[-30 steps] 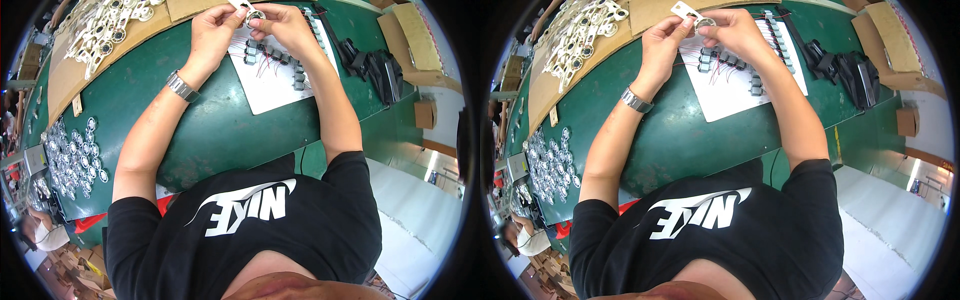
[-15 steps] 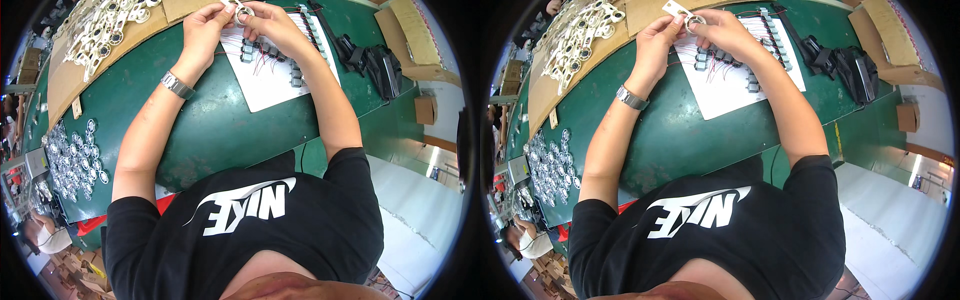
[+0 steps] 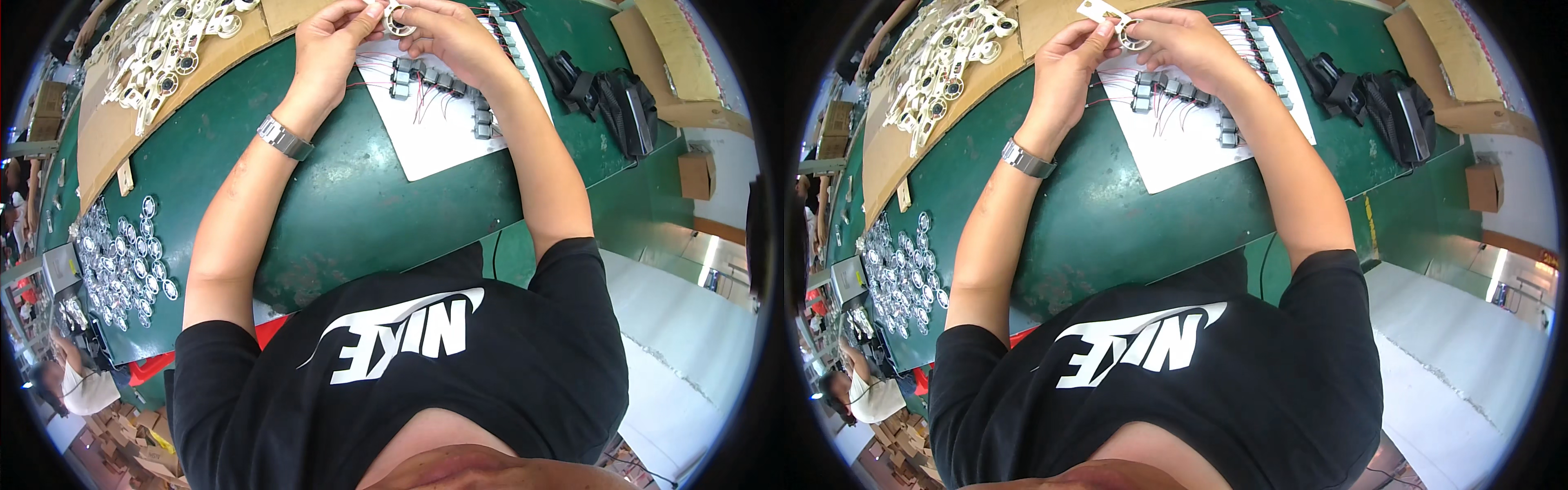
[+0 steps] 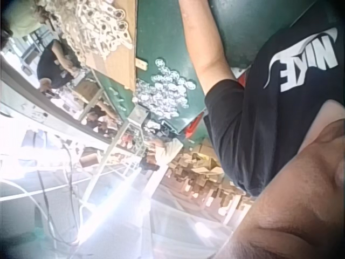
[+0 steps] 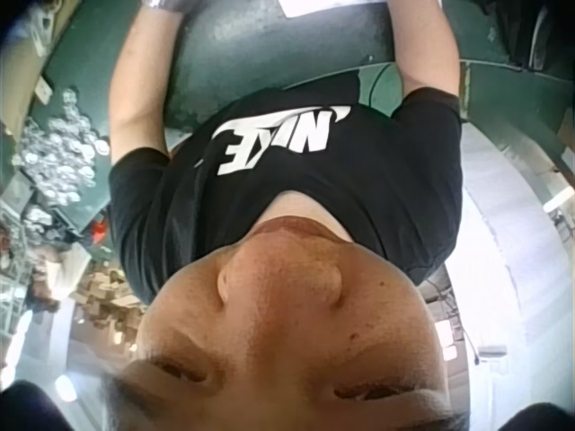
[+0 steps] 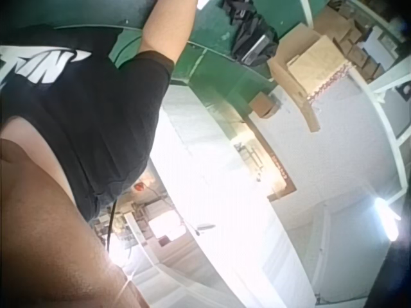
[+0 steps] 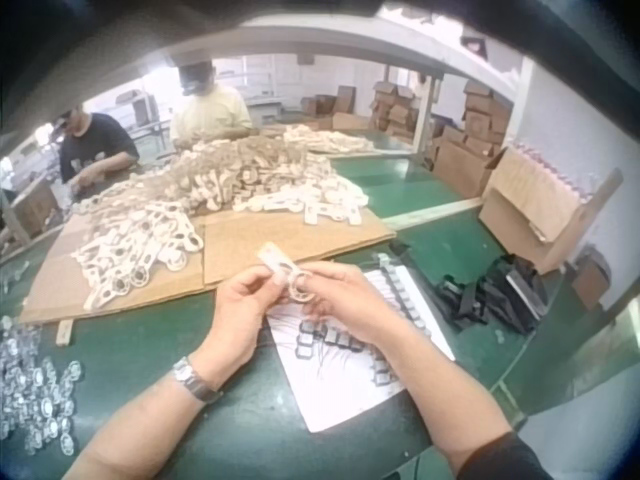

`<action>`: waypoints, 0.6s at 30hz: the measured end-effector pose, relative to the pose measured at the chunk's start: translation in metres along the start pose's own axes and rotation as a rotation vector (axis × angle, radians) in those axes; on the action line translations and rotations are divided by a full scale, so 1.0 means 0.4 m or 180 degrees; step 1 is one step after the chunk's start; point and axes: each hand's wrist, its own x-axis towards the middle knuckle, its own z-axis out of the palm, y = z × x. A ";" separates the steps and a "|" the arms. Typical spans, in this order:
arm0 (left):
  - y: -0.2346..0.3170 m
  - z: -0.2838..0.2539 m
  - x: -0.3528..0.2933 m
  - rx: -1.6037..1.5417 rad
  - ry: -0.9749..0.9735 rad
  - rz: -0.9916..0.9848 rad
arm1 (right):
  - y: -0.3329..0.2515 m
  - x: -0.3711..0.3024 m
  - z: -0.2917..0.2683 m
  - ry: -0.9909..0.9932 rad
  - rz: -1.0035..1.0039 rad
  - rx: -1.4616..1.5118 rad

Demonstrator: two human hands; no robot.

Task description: Assembling electronic components by manually fitting small speakers and wires into plastic housing units at a factory workstation.

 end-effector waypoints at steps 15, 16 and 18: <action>0.236 -0.371 0.222 0.6251 0.1169 0.2160 | 0.049 -0.022 -0.045 -0.0290 -0.0777 -0.3920; 0.242 -0.380 0.244 0.6262 0.1147 0.2204 | 0.056 -0.022 -0.046 -0.0287 -0.0751 -0.3983; 0.250 -0.387 0.288 0.6900 0.1708 0.1527 | 0.064 -0.016 -0.048 -0.0251 -0.0838 -0.3987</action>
